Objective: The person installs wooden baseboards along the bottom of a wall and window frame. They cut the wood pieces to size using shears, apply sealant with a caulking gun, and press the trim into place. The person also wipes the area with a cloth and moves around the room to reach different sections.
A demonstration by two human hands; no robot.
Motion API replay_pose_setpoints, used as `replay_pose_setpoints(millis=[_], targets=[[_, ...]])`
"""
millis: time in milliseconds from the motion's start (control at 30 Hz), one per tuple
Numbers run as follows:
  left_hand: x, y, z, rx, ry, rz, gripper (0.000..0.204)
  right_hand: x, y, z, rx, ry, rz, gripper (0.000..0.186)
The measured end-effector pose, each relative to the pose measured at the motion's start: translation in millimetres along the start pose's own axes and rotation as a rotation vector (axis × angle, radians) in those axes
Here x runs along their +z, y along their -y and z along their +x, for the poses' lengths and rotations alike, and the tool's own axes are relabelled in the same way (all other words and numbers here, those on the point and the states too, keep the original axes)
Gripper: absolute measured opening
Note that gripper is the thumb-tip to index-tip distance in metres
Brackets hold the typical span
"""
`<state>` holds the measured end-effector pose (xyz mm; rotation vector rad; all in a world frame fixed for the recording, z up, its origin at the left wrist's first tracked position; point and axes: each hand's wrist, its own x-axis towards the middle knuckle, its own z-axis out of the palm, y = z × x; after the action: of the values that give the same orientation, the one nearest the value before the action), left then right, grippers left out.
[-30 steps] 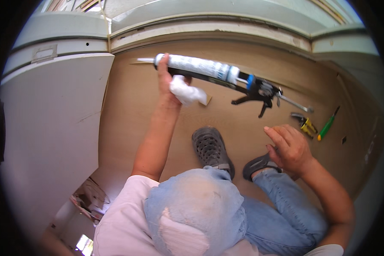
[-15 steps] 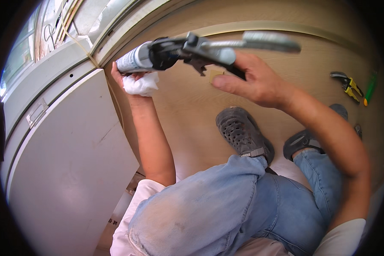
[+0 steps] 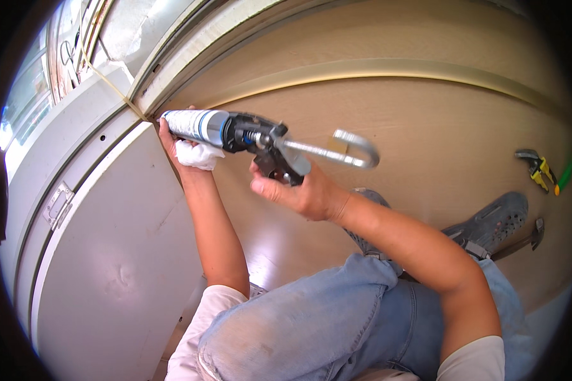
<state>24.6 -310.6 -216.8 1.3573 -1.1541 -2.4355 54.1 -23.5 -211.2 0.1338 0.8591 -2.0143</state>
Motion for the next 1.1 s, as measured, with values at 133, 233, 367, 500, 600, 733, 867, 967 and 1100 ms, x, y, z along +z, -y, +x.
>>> replay_pose_setpoints(millis=[133,233,367,500,600,733,867,967,1100], targets=[[-14.4,-10.5,4.5,-0.014,0.050,0.004,0.033,13.1,0.9,5.3,0.036,0.014,-0.001,0.037],[-13.6,-13.0,6.4,-0.029,0.020,-0.010,0.031,19.7,-3.6,5.7,-0.005,0.017,0.099,0.040],[-7.7,-15.2,6.4,0.004,-0.055,0.041,0.031,29.6,2.5,6.7,0.019,-0.036,0.297,0.035],[10.3,-9.3,5.3,0.110,-0.208,0.086,0.035,41.5,-12.3,13.2,0.082,-0.107,0.264,0.027],[0.1,-16.0,10.6,0.060,-0.166,0.071,0.035,49.8,-9.5,19.4,0.046,-0.147,0.179,0.022],[-7.4,-20.7,11.7,0.099,-0.184,0.067,0.029,56.3,0.8,25.3,0.012,-0.180,0.058,0.019],[-12.2,-22.7,14.1,0.096,-0.160,0.064,0.030,55.0,-2.7,32.8,-0.056,-0.187,-0.072,0.017],[-12.2,-21.6,13.2,0.113,-0.137,0.062,0.030,53.8,-3.7,36.2,-0.074,-0.156,-0.134,0.014],[-11.0,-19.2,11.4,0.122,-0.132,0.065,0.031,51.5,0.8,34.6,-0.129,-0.136,-0.205,0.012]])
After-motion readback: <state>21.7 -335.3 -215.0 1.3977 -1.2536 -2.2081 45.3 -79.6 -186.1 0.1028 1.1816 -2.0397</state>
